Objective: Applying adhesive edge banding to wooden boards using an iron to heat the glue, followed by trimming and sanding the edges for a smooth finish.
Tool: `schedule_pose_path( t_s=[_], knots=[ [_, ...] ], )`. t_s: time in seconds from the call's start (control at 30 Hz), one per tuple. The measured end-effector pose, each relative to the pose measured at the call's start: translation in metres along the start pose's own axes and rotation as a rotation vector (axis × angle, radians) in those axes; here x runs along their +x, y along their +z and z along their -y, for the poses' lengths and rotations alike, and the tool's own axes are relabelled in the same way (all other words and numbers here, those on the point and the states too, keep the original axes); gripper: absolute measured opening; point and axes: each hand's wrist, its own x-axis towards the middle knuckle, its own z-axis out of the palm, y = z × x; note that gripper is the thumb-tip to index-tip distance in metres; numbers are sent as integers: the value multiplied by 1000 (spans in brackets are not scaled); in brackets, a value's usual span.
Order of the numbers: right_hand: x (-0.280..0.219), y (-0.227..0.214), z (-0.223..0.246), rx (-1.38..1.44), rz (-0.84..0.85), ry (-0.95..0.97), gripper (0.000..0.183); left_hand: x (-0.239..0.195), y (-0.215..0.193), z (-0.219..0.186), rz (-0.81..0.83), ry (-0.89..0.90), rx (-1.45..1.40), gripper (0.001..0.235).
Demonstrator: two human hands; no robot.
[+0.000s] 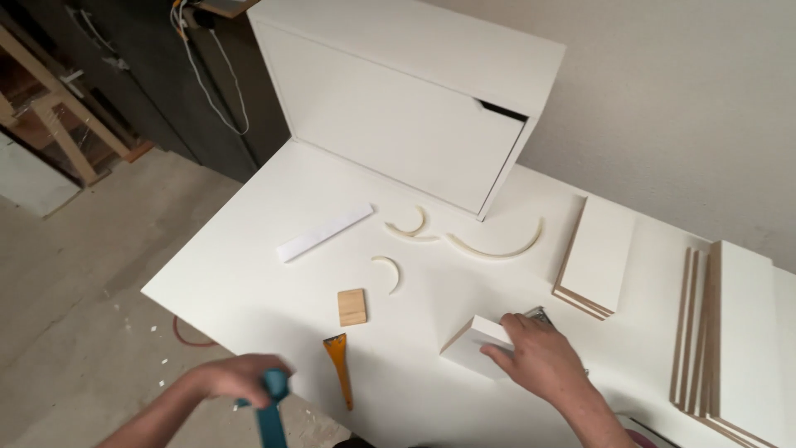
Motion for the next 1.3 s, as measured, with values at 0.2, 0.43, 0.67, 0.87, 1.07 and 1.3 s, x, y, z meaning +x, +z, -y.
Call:
schedule_pose_path(
  t_s=[0.2, 0.43, 0.67, 0.87, 1.07, 1.3],
  knots=[
    [-2, 3, 5, -31, -28, 58, 50, 64, 19, -119, 313, 134, 617, 56],
    [-6, -1, 8, 15, -7, 43, 47, 74, 40, -154, 316, -32, 740, 122],
    [-1, -1, 8, -12, -28, 42, 49, 105, 19, -33, 208, -18, 472, 56],
    [-5, 2, 7, -3, -62, 23, 48, 90, -48, 103, -103, -191, 286, 25],
    [2, -2, 13, -61, -69, 74, 46, 110, -108, 92, -695, -280, -348, 60],
    [-2, -19, 22, 54, 74, 125, 38, 162, -124, 106, -991, -435, -587, 70]
  ],
)
